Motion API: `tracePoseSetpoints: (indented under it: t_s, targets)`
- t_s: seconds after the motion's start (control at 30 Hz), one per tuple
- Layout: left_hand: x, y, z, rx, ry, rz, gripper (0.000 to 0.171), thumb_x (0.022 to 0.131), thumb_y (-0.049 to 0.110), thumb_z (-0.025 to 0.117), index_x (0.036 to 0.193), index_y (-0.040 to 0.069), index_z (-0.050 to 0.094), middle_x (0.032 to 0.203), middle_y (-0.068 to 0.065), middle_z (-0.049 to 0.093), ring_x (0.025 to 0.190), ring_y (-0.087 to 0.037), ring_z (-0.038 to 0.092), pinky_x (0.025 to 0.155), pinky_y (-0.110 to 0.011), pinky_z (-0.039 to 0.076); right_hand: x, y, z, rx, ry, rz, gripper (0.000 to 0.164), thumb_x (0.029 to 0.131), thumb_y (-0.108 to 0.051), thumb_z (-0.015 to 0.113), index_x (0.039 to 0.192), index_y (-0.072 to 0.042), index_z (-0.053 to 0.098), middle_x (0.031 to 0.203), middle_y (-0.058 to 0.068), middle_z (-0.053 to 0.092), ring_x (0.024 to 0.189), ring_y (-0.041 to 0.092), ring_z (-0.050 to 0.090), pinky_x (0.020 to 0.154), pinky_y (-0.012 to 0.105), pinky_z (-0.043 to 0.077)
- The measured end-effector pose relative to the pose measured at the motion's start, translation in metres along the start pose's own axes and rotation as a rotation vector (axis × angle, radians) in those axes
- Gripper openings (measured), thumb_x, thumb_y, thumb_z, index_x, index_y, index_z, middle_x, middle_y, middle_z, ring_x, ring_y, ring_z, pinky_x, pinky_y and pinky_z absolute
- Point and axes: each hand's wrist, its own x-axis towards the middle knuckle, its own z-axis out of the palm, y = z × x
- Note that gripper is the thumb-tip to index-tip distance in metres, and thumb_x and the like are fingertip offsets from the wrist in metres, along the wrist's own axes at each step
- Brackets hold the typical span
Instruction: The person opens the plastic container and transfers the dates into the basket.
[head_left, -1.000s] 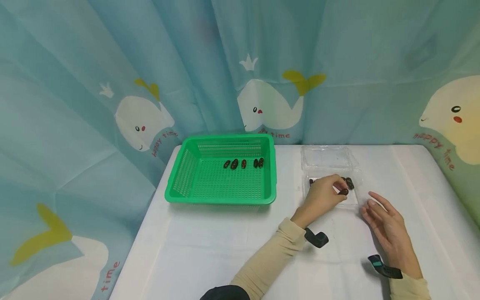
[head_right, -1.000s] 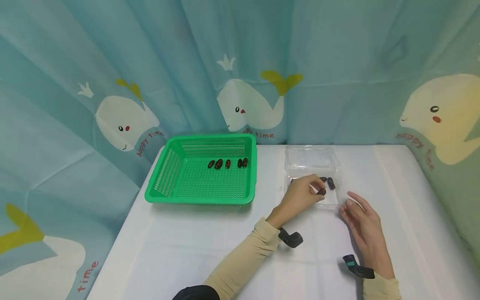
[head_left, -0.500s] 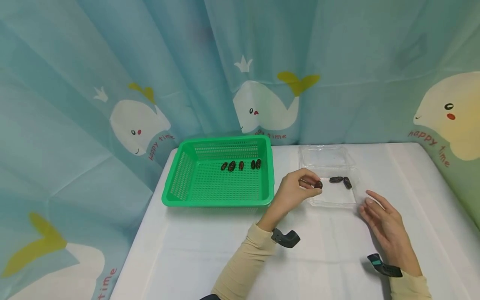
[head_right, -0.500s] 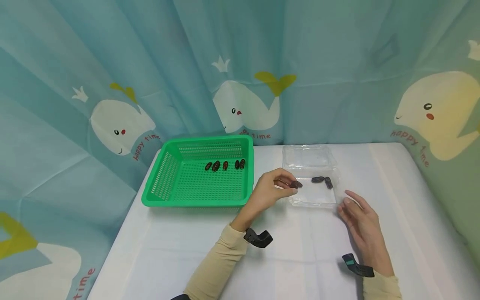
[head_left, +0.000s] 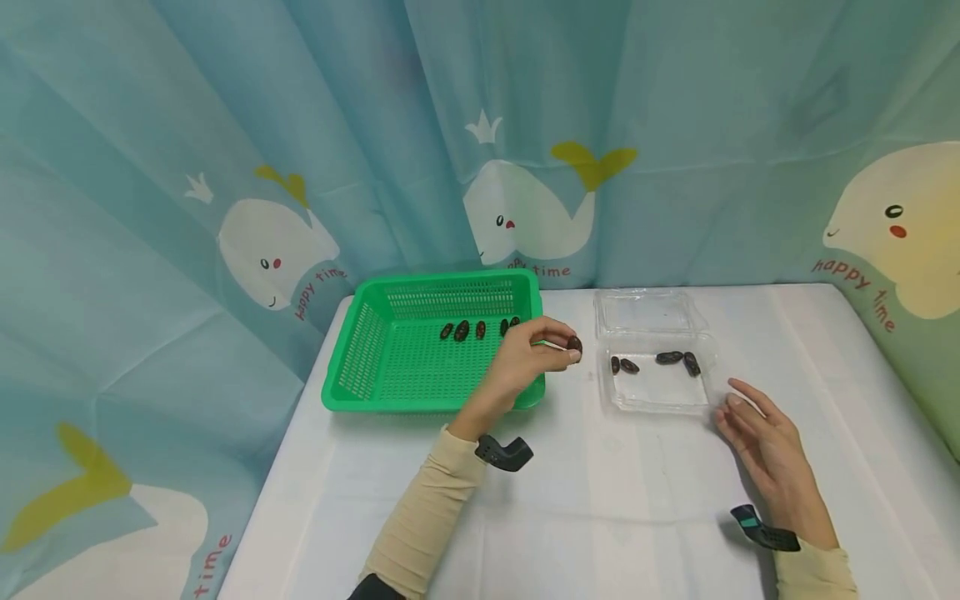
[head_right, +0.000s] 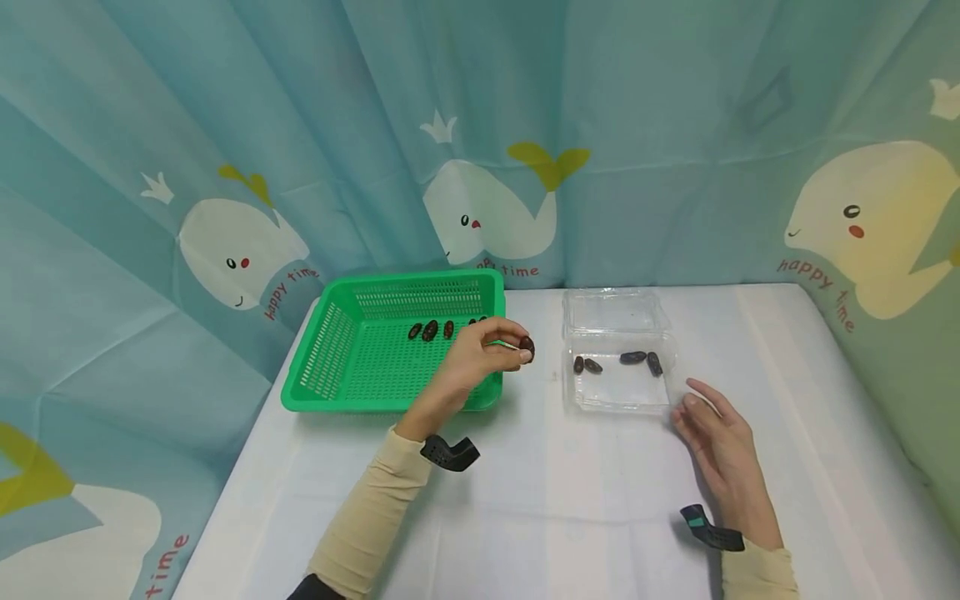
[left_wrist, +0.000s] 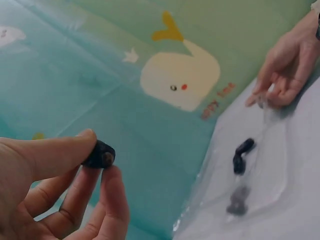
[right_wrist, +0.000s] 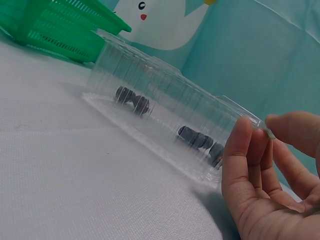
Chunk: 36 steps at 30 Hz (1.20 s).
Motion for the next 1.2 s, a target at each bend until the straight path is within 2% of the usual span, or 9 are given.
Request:
tracePoseSetpoints:
  t_s: [0.2, 0.43, 0.5, 0.67, 0.73, 0.93, 1.17, 1.2]
  targets:
    - [-0.002, 0.002, -0.031, -0.039, 0.011, -0.051, 0.028, 0.095, 0.003, 0.073, 0.123, 0.000, 0.068, 0.100, -0.001, 0.065, 0.087, -0.014, 0.073, 0.093, -0.040, 0.063, 0.000, 0.000, 0.000, 0.018, -0.004, -0.002, 0.036, 0.105, 0.002, 0.056, 0.132, -0.016, 0.069, 0.111, -0.001, 0.066, 0.095, 0.009, 0.072, 0.085, 0.020, 0.061]
    - [-0.001, 0.004, -0.054, -0.052, -0.001, -0.111, 0.027, 0.098, 0.005, 0.072, 0.124, 0.002, 0.068, 0.102, -0.002, 0.070, 0.095, -0.017, 0.075, 0.106, -0.054, 0.055, 0.001, 0.001, 0.000, 0.037, -0.002, 0.005, 0.035, 0.105, 0.003, 0.055, 0.130, -0.017, 0.070, 0.108, 0.000, 0.066, 0.094, 0.009, 0.072, 0.085, 0.021, 0.062]
    - [0.000, 0.005, -0.060, -0.052, 0.009, -0.136, 0.026, 0.098, 0.007, 0.073, 0.123, 0.003, 0.068, 0.103, -0.004, 0.072, 0.094, -0.016, 0.076, 0.103, -0.050, 0.058, 0.001, 0.001, 0.000, 0.037, 0.002, 0.008, 0.035, 0.105, 0.003, 0.055, 0.130, -0.017, 0.070, 0.108, 0.000, 0.066, 0.094, 0.009, 0.072, 0.085, 0.021, 0.062]
    - [0.006, 0.003, -0.072, -0.048, 0.026, -0.199, 0.027, 0.098, 0.008, 0.073, 0.124, 0.001, 0.069, 0.109, -0.010, 0.073, 0.090, -0.015, 0.076, 0.087, -0.032, 0.064, 0.002, 0.001, 0.000, 0.032, 0.010, 0.009, 0.036, 0.105, 0.003, 0.056, 0.130, -0.017, 0.070, 0.109, -0.001, 0.067, 0.094, 0.009, 0.071, 0.085, 0.021, 0.061]
    - [0.009, 0.001, -0.077, -0.042, 0.026, -0.223, 0.029, 0.099, 0.008, 0.072, 0.126, 0.001, 0.068, 0.112, -0.012, 0.073, 0.090, -0.014, 0.076, 0.085, -0.029, 0.064, 0.002, 0.000, 0.000, 0.031, 0.009, 0.005, 0.036, 0.105, 0.003, 0.056, 0.131, -0.017, 0.070, 0.108, -0.001, 0.067, 0.094, 0.009, 0.071, 0.085, 0.021, 0.061]
    - [0.019, -0.008, -0.089, -0.017, 0.011, -0.297, 0.035, 0.100, 0.007, 0.070, 0.134, -0.001, 0.066, 0.124, -0.019, 0.072, 0.088, -0.011, 0.076, 0.104, -0.045, 0.058, 0.002, -0.001, 0.001, 0.040, -0.002, 0.004, 0.036, 0.105, 0.004, 0.055, 0.131, -0.016, 0.070, 0.107, 0.000, 0.067, 0.094, 0.010, 0.072, 0.085, 0.021, 0.062]
    - [0.037, -0.015, -0.099, 0.010, 0.014, -0.403, 0.039, 0.100, 0.004, 0.068, 0.138, -0.003, 0.063, 0.138, -0.024, 0.064, 0.086, -0.012, 0.075, 0.108, -0.048, 0.054, 0.003, -0.001, 0.000, 0.039, 0.017, 0.017, 0.036, 0.104, 0.003, 0.056, 0.130, -0.017, 0.071, 0.107, -0.001, 0.067, 0.093, 0.010, 0.072, 0.084, 0.021, 0.062]
    - [0.040, -0.015, -0.100, 0.015, 0.011, -0.417, 0.039, 0.100, 0.004, 0.068, 0.138, -0.003, 0.063, 0.139, -0.024, 0.063, 0.085, -0.012, 0.075, 0.112, -0.052, 0.050, 0.003, -0.001, 0.000, 0.045, 0.017, 0.020, 0.036, 0.104, 0.003, 0.056, 0.130, -0.017, 0.071, 0.107, -0.001, 0.067, 0.093, 0.010, 0.072, 0.084, 0.021, 0.062]
